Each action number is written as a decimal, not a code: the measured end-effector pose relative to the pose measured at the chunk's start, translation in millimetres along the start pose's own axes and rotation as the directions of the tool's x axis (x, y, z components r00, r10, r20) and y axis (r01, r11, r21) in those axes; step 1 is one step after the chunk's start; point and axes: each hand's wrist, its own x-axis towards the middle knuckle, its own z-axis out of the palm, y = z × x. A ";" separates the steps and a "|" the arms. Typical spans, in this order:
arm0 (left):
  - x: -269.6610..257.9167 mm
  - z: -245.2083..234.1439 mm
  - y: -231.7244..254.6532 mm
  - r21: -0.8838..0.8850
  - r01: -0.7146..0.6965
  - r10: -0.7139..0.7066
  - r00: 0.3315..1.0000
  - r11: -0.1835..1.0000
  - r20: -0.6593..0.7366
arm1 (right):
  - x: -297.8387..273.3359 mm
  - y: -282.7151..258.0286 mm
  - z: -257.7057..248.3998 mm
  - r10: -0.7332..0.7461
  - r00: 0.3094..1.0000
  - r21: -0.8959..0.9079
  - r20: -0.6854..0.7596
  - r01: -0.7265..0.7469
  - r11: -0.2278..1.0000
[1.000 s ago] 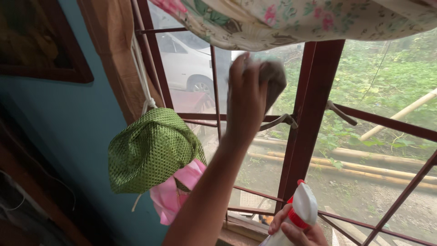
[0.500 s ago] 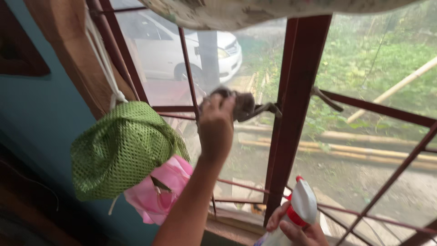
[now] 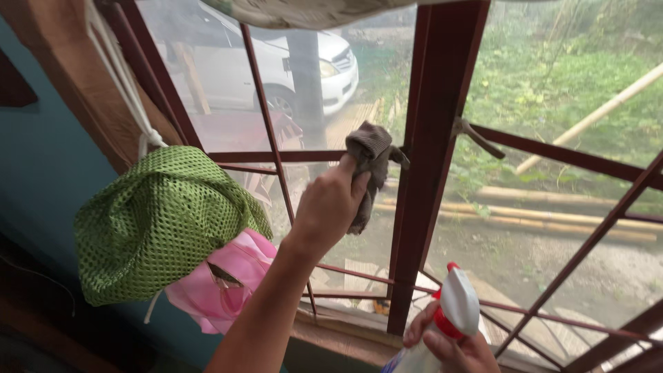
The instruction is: The person cleans a window with a metal grid by spraying a cleaning solution and wiping the glass and frame with a cloth. The person repeatedly sprays and wipes different sections of the window throughout the clip.
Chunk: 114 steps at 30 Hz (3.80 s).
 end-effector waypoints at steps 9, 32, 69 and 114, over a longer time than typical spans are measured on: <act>21.7 13.3 -1.6 -0.385 -0.085 0.001 0.977 0.919 -0.214 | 1.9 0.4 15.4 0.013 0.999 0.042 0.029 -0.014 0.999; -27.5 77.7 -63.1 0.376 -0.204 0.368 0.819 0.904 -0.440 | -10.5 -5.8 5.0 -0.103 0.994 0.017 -0.021 0.103 0.995; -185.9 99.5 -10.0 -0.966 0.256 -0.307 0.923 0.044 0.231 | -34.3 -8.3 35.1 0.209 0.972 -0.346 0.104 -0.162 0.924; -210.2 72.7 -0.5 -0.667 0.143 -0.289 0.951 0.731 -0.114 | -32.3 23.4 24.6 0.147 0.987 -0.458 0.068 -0.100 0.883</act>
